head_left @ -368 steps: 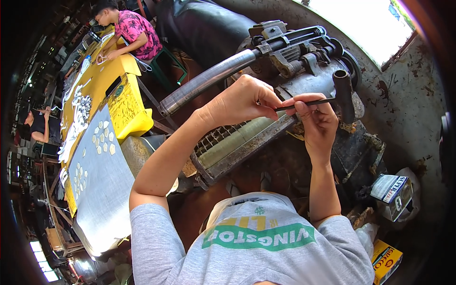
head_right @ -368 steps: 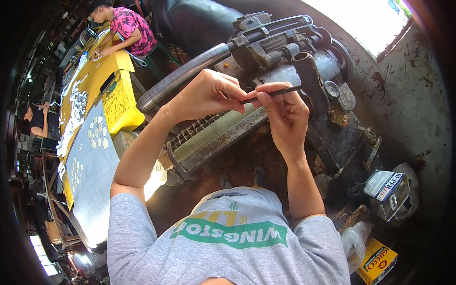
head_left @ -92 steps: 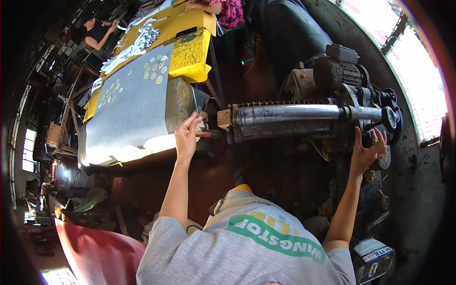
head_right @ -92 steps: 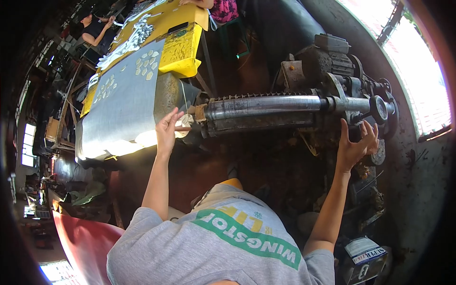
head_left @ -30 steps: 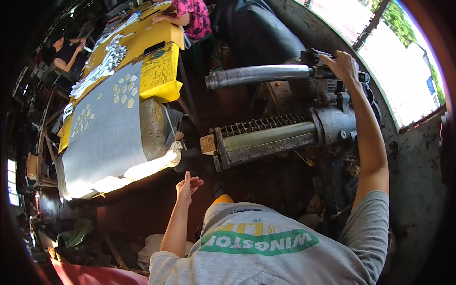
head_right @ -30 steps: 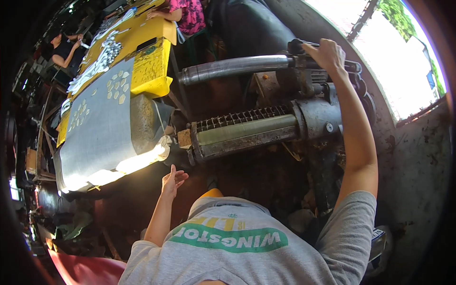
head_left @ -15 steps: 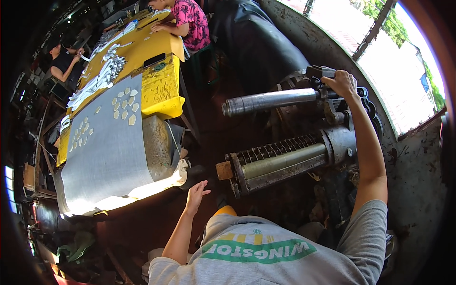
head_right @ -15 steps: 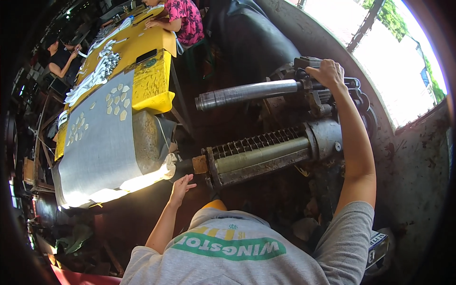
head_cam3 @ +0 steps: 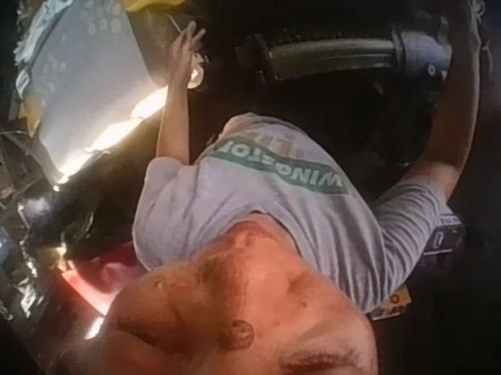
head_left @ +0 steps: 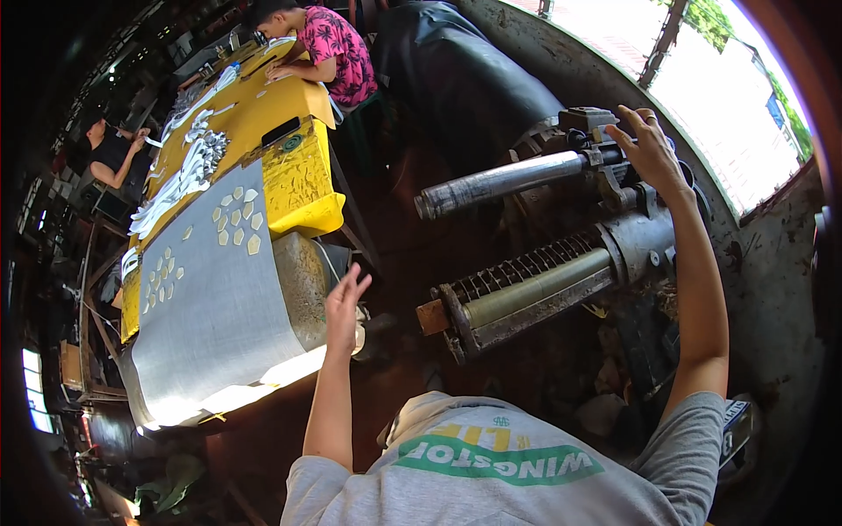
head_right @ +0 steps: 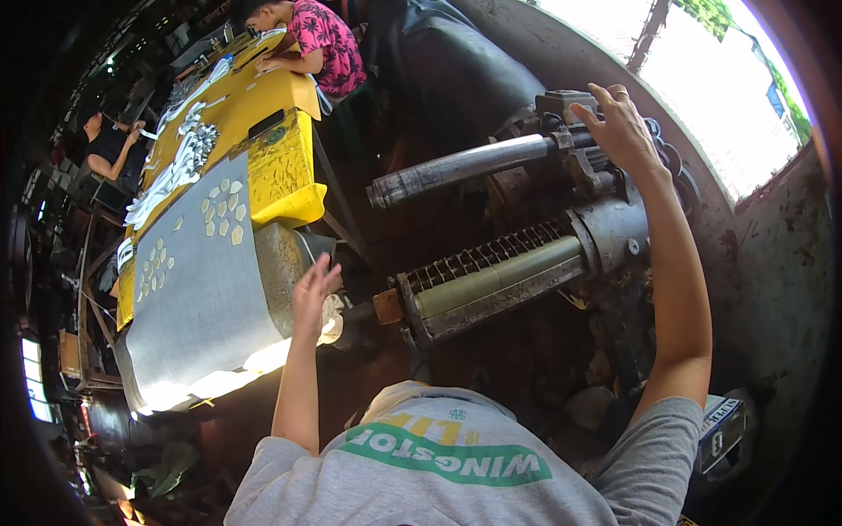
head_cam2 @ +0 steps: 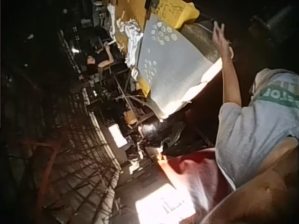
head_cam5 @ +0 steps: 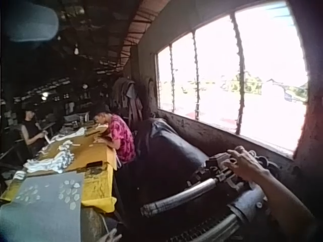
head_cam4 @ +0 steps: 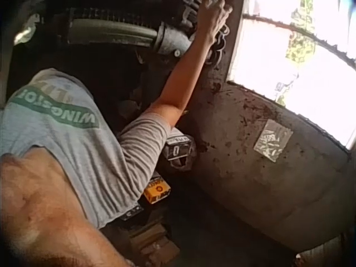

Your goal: Repairing and adjusting a leather-working machine using a T-handle wrench.

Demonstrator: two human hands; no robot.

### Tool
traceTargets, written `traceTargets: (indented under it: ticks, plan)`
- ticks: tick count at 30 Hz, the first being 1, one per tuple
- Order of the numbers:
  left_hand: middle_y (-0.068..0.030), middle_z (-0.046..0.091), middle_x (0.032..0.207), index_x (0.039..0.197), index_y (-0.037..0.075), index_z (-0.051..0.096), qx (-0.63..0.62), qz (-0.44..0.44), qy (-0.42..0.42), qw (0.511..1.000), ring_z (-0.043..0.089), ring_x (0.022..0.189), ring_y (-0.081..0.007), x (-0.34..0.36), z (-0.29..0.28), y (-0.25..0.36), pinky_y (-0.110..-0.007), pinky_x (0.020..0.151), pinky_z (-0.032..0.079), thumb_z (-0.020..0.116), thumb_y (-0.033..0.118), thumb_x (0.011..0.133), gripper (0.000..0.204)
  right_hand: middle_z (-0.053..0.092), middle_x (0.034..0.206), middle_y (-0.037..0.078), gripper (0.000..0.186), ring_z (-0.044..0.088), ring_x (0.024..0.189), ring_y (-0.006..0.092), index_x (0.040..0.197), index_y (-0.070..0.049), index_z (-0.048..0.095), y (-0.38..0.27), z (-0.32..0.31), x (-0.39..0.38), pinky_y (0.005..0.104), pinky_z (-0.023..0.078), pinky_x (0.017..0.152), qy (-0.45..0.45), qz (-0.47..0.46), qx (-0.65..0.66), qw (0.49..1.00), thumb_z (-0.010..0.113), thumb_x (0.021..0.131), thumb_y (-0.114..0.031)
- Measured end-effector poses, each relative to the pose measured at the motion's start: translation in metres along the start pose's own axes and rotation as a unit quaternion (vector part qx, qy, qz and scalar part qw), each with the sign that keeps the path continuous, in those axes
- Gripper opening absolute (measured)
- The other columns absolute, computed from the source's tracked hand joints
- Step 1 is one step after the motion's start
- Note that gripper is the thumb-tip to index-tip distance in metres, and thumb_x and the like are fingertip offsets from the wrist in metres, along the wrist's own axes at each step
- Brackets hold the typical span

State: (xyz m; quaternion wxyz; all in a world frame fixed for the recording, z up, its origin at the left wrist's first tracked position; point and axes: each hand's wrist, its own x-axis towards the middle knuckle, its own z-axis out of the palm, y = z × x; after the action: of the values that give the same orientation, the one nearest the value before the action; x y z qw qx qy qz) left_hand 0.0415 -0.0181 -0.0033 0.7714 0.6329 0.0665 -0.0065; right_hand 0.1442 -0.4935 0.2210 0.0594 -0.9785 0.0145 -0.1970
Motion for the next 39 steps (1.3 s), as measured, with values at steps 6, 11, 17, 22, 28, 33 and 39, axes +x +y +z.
traceTargets:
  ticks: [6,11,17,22,28,33,39]
  plan:
    - [-0.0242,0.007,0.155,0.146,-0.008,0.010,-0.514,-0.059,-0.223,0.826,0.008,0.145,-0.0348,0.015,0.038,0.090,-0.047,0.118,0.009,0.030,0.070,0.088,0.099,0.041,0.144,0.018,0.056,0.034,0.136,0.0335,0.145,-0.012,0.036,0.007,-0.034,-0.051,0.0425,0.026,0.111,0.027,-0.029,0.101,0.994,0.039,0.099,-0.045]
    - [-0.0255,0.003,0.155,0.146,-0.009,0.009,-0.480,-0.028,-0.252,0.840,0.004,0.145,-0.0376,0.025,0.056,0.096,-0.050,0.117,0.009,0.019,0.079,0.083,0.109,0.043,0.142,0.019,0.053,0.037,0.134,0.0339,0.143,-0.009,0.038,0.016,-0.050,-0.069,0.0421,0.027,0.109,-0.002,-0.020,0.096,0.995,0.041,0.100,-0.040]
    - [-0.0225,0.003,0.156,0.149,0.001,0.014,-0.502,-0.066,-0.230,0.831,-0.001,0.145,-0.0366,0.028,0.050,0.085,-0.058,0.114,0.006,0.018,0.079,0.084,0.101,0.054,0.130,0.022,0.039,0.051,0.120,0.0371,0.131,0.000,0.050,0.009,-0.045,-0.035,0.0414,0.039,0.101,-0.053,-0.059,0.102,0.992,0.048,0.096,-0.017]
    - [-0.0203,0.010,0.156,0.149,0.003,0.017,-0.521,-0.054,-0.262,0.811,0.008,0.145,-0.0377,0.021,0.054,0.077,-0.058,0.114,0.012,0.030,0.071,0.089,0.092,0.062,0.118,0.019,0.041,0.059,0.110,0.0311,0.125,-0.002,0.057,0.050,0.003,0.053,0.0391,0.045,0.094,-0.139,-0.036,0.069,0.987,0.045,0.099,-0.032]
    - [-0.0198,0.021,0.154,0.148,0.007,0.025,-0.468,-0.018,-0.188,0.863,0.019,0.143,-0.0356,-0.003,0.026,0.073,-0.056,0.113,0.020,0.034,0.063,0.094,0.078,0.064,0.115,0.020,0.059,0.058,0.111,0.0346,0.121,-0.001,0.059,0.083,0.078,0.130,0.0401,0.044,0.095,-0.245,0.015,0.045,0.968,0.034,0.100,-0.050]
    - [-0.0158,0.024,0.154,0.148,0.011,0.027,-0.396,0.006,-0.147,0.907,0.024,0.142,-0.0319,-0.022,-0.015,0.062,-0.052,0.112,0.023,0.036,0.060,0.095,0.072,0.064,0.114,0.022,0.062,0.058,0.111,0.0337,0.117,-0.003,0.063,0.092,0.106,0.161,0.0412,0.044,0.095,-0.289,-0.005,0.022,0.957,0.036,0.097,-0.055]
    - [-0.0145,0.027,0.153,0.146,0.010,0.031,-0.373,0.012,-0.063,0.926,0.026,0.141,-0.0307,-0.029,-0.017,0.061,-0.051,0.111,0.025,0.037,0.056,0.096,0.068,0.068,0.100,0.022,0.053,0.064,0.096,0.0321,0.110,-0.002,0.066,0.093,0.106,0.162,0.0411,0.048,0.083,-0.276,-0.023,0.013,0.961,0.043,0.097,-0.048]
